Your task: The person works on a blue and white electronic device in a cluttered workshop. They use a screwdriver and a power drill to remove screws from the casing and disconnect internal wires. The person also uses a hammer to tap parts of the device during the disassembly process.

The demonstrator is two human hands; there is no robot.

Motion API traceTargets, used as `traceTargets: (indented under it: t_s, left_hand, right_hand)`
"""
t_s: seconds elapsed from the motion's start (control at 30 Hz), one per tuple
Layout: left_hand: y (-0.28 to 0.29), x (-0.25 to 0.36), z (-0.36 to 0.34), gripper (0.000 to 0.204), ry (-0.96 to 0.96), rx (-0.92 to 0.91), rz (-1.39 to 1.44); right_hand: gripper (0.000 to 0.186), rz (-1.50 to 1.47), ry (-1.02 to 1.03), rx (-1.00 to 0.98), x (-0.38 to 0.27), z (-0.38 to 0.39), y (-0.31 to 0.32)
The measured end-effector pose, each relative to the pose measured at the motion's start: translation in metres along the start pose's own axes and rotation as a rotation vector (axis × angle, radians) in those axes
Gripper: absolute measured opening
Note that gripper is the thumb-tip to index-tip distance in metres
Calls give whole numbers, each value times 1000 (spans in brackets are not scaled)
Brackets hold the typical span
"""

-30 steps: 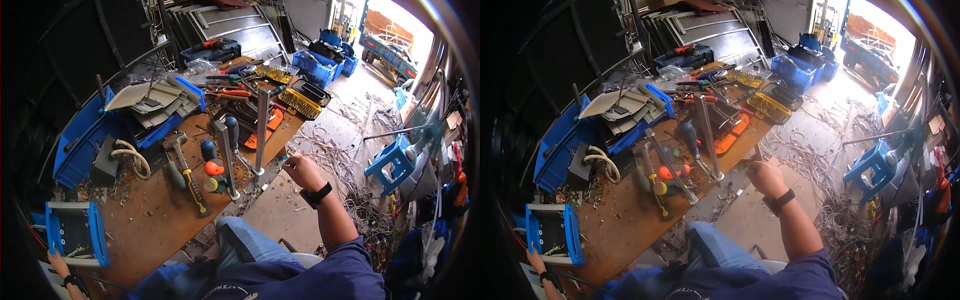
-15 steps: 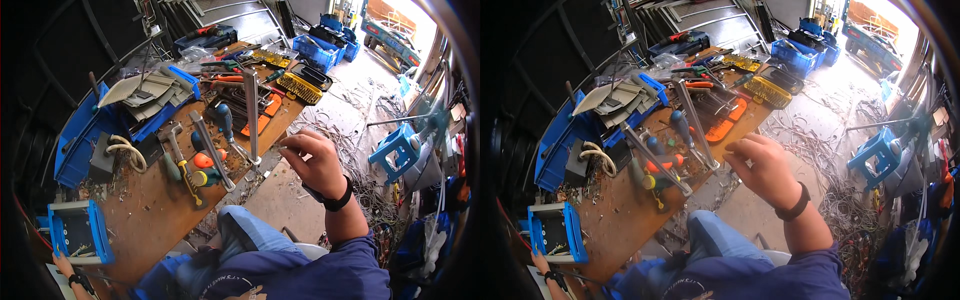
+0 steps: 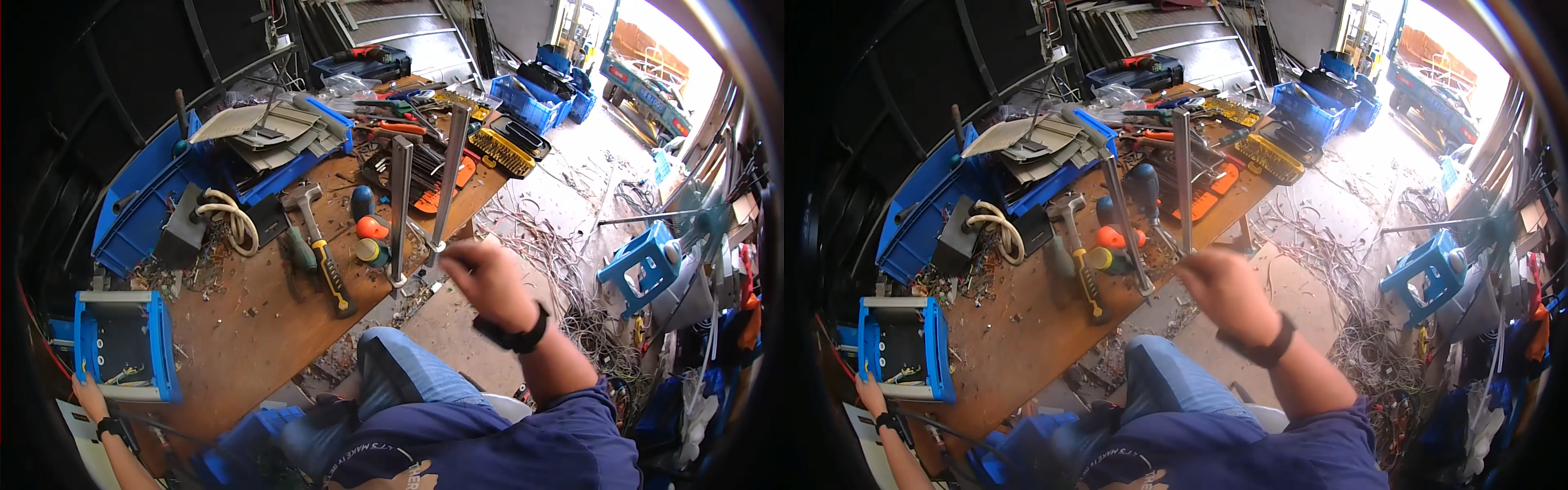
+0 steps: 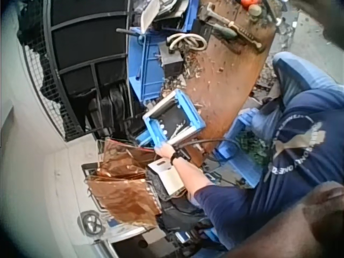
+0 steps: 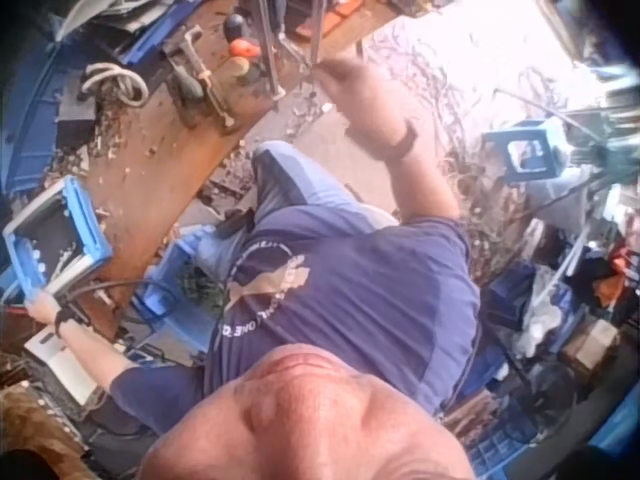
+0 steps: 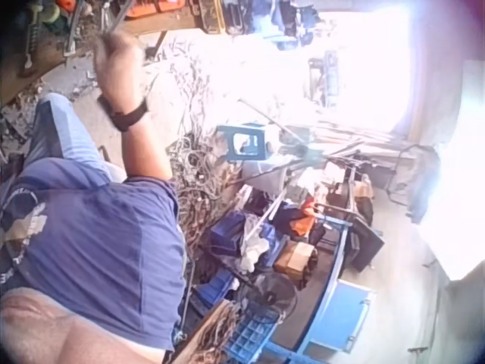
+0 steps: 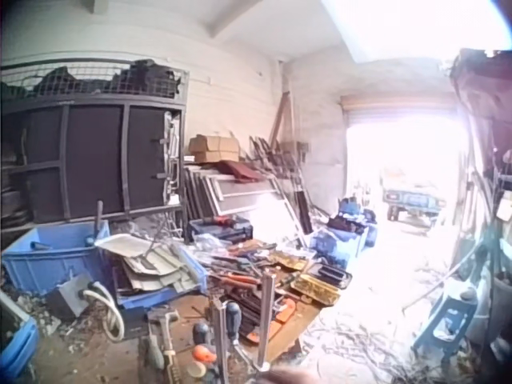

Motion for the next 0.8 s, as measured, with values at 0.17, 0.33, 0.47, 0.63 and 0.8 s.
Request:
traceTargets:
  t_s: [0.17, 0.33, 0.47, 0.63, 0.8]
  left_hand:
    - [-9, -2, -6, 46, -3, -33, -10]
    - [-17, -10, -11, 45, -21, -29, -34]
    - [-20, -18, -17, 43, -32, 25, 2]
    - [10, -16, -26, 56, 50, 184, -61]
    - [93, 61, -38, 38, -154, 212, 301]
  right_hand:
    - [31, -484, -639, 95, 62, 33, -49]
    - [28, -894, -779, 232, 96, 17, -74]
    - [32, -875, -801, 260, 93, 5, -79]
    - [40, -752, -738, 283, 91, -2, -86]
    - [41, -676, -653, 294, 109, -1, -89]
Point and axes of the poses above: each hand's wrist, its own z-axis away from the middle knuckle, its own y-axis out of the back of the hand, x = y × z, the point moved 2 cm from there along -z, towards the middle knuckle, and after that the axes turned 13 degrees about -z, right-handed, at the moved point
